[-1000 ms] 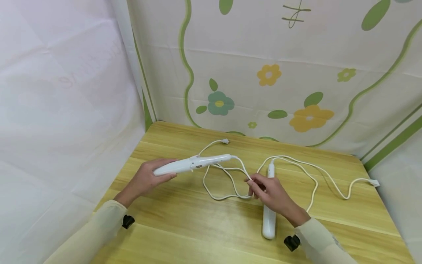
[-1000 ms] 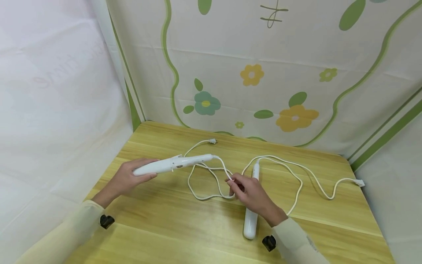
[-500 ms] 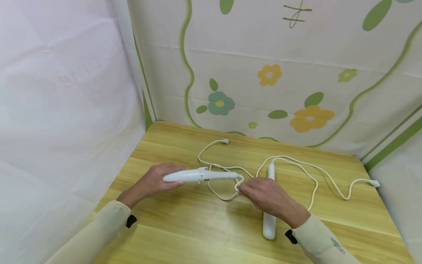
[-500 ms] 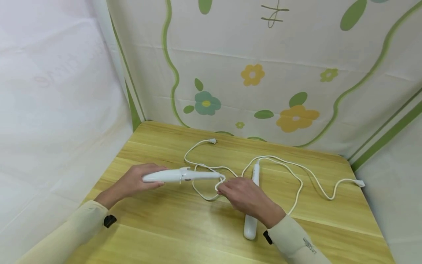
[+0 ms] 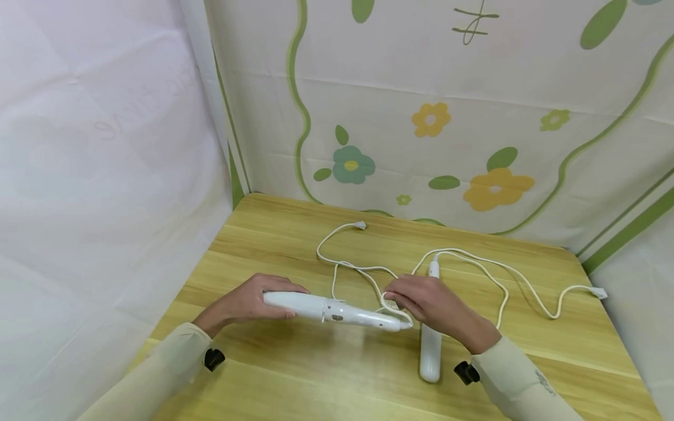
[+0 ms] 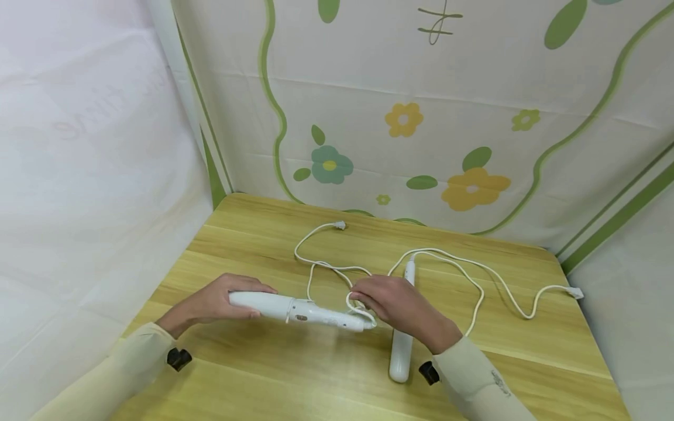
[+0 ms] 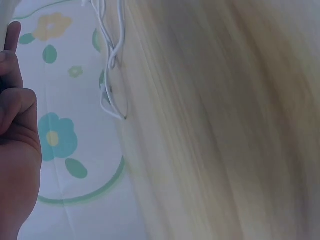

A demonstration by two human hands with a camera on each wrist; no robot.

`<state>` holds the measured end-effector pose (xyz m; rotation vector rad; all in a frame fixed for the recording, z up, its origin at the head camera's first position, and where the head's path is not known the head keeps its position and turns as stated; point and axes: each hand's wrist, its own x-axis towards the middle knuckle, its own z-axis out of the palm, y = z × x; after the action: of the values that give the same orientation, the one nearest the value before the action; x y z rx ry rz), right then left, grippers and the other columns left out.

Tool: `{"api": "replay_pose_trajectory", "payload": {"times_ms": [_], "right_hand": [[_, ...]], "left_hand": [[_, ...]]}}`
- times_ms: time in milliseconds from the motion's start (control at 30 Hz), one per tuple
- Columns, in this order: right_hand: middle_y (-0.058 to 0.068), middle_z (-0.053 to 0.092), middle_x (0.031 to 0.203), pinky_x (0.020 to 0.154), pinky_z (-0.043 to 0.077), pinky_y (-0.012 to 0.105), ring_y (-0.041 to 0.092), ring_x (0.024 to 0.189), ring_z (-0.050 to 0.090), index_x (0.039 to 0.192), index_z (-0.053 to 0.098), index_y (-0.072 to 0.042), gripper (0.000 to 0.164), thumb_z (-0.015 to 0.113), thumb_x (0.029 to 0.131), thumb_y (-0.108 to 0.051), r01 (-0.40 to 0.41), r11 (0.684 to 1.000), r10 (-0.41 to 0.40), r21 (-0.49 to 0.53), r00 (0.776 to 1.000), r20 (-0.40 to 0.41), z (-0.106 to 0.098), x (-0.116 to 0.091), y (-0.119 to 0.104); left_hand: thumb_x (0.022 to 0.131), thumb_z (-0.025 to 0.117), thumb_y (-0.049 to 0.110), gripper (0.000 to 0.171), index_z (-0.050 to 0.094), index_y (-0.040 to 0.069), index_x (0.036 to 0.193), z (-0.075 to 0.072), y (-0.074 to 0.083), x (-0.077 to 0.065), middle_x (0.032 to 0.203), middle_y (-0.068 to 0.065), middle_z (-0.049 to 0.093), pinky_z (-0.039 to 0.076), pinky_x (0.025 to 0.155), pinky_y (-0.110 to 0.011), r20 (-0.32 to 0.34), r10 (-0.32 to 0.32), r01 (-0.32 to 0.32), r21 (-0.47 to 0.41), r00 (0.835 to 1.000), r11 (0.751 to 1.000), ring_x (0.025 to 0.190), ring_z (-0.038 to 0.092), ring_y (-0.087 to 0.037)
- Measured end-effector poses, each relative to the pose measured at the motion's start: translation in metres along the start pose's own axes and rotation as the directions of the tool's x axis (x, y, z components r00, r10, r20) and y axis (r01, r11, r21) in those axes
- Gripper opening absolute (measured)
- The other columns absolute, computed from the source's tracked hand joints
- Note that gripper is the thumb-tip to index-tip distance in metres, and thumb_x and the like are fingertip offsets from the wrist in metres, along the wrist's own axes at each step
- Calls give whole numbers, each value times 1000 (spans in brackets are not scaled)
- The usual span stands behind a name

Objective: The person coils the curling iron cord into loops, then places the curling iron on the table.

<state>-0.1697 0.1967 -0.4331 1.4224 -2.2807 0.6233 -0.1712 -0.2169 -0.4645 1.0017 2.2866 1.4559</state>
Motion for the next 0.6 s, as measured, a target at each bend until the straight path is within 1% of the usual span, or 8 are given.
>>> {"api": "replay_pose_trajectory", "payload": {"times_ms": [100, 133, 200, 267, 333, 400, 500, 600], "right_hand": [[-8, 76, 91, 71, 58, 28, 6, 79, 71, 106, 75, -16, 7, 71, 105, -10, -57, 998, 57, 8, 998, -6, 0, -5, 0], [-6, 78, 93, 70, 60, 30, 10, 80, 74, 108, 77, -14, 13, 77, 98, -5, -70, 998, 70, 3, 997, -14, 1, -6, 0], [-4, 79, 88, 65, 57, 29, 10, 74, 72, 108, 77, -11, 27, 78, 87, 6, -100, 995, 101, 10, 995, -27, 3, -7, -2], [-4, 77, 83, 61, 53, 26, 7, 69, 67, 99, 77, -11, 27, 77, 83, 11, -130, 991, 131, 21, 990, -43, 5, -6, -3], [-7, 72, 75, 57, 47, 20, 0, 63, 56, 90, 75, -13, 23, 76, 86, 10, -157, 987, 159, 31, 986, -51, 7, -6, -5], [-10, 70, 73, 56, 43, 17, -4, 63, 49, 84, 72, -16, 24, 72, 97, 4, -173, 985, 174, 18, 983, -51, 9, -5, -7], [-11, 70, 73, 54, 39, 14, -6, 61, 46, 86, 72, -16, 31, 59, 114, -19, -171, 984, 169, -41, 984, -47, 13, -5, -7], [-12, 66, 71, 53, 37, 14, -6, 60, 45, 91, 73, -14, 44, 45, 119, -34, -144, 981, 139, -130, 989, -46, 16, -7, -7]], "left_hand": [[93, 84, 10, 42, 77, 9, 135, 4, 2, 1, 125, -14, 79, 58, 73, -32, -26, -37, 35, -72, 999, 997, 89, 68, -14], [94, 84, 9, 42, 77, 8, 135, 5, 3, 2, 127, -16, 79, 59, 75, -32, -47, -45, 41, -81, 998, 996, 90, 69, -14], [94, 84, 9, 43, 76, 6, 135, 6, 5, 4, 128, -18, 79, 58, 75, -32, -96, -58, 50, -79, 994, 996, 91, 69, -15], [93, 84, 10, 43, 76, 6, 135, 8, 7, 6, 129, -19, 78, 59, 74, -32, -149, -75, 65, -72, 986, 995, 91, 69, -15], [93, 85, 11, 43, 76, 6, 135, 9, 8, 8, 130, -20, 78, 58, 72, -32, -195, -91, 80, -65, 977, 995, 89, 68, -17], [92, 86, 11, 44, 77, 7, 135, 9, 10, 9, 131, -20, 77, 57, 71, -32, -231, -108, 97, -56, 967, 994, 88, 67, -18], [92, 88, 13, 44, 77, 10, 135, 10, 13, 11, 132, -18, 77, 57, 72, -32, -273, -107, 103, -31, 956, 994, 89, 67, -19], [90, 90, 14, 45, 79, 13, 134, 12, 15, 13, 130, -13, 79, 57, 72, -32, -300, -81, 91, 20, 951, 996, 89, 68, -17]]}}
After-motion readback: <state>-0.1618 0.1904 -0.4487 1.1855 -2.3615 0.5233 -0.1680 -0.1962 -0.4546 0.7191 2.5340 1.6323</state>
